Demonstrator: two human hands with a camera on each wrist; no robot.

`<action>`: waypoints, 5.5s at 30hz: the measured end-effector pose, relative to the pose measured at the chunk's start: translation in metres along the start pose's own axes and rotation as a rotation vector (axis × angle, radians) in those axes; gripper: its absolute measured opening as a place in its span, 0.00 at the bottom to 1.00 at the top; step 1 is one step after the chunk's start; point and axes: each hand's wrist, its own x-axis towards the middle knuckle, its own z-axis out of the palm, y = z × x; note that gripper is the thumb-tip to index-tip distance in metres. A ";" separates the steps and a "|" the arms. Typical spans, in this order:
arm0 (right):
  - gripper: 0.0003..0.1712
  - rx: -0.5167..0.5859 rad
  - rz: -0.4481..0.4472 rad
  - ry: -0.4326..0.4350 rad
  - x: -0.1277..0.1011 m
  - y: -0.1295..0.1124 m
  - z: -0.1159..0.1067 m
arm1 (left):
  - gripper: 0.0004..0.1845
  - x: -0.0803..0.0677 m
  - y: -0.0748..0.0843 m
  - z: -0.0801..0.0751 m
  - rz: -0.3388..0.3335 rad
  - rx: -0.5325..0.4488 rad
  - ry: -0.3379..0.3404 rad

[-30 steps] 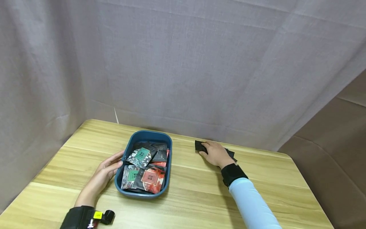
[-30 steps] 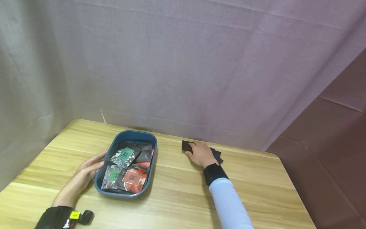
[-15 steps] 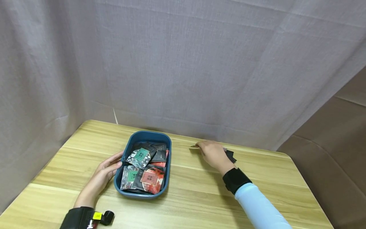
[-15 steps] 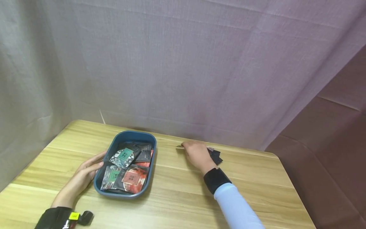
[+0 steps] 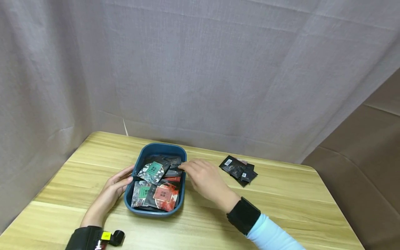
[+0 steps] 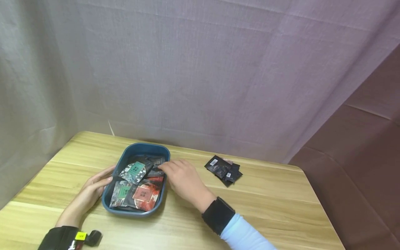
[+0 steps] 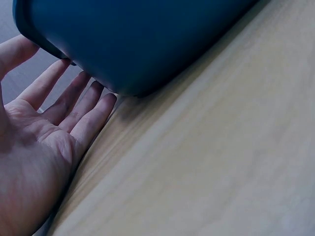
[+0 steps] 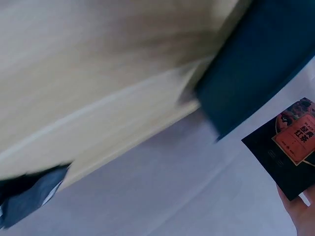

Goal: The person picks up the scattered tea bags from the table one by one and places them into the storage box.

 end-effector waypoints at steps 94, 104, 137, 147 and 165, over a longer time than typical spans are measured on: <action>0.34 0.019 0.490 -0.256 -0.043 0.072 0.027 | 0.32 0.001 0.001 0.000 -0.023 0.008 0.014; 0.34 0.086 0.329 -0.212 0.015 0.017 0.040 | 0.31 0.001 0.002 0.000 -0.011 0.010 0.002; 0.34 0.102 0.377 -0.297 -0.010 0.040 0.034 | 0.31 0.000 0.001 0.000 0.010 -0.002 0.011; 0.33 0.024 0.497 -0.370 -0.076 0.094 0.020 | 0.32 0.000 0.001 0.000 0.009 -0.011 0.014; 0.40 -0.043 0.665 -0.517 -0.131 0.139 0.010 | 0.31 0.001 -0.002 0.001 -0.003 -0.027 0.004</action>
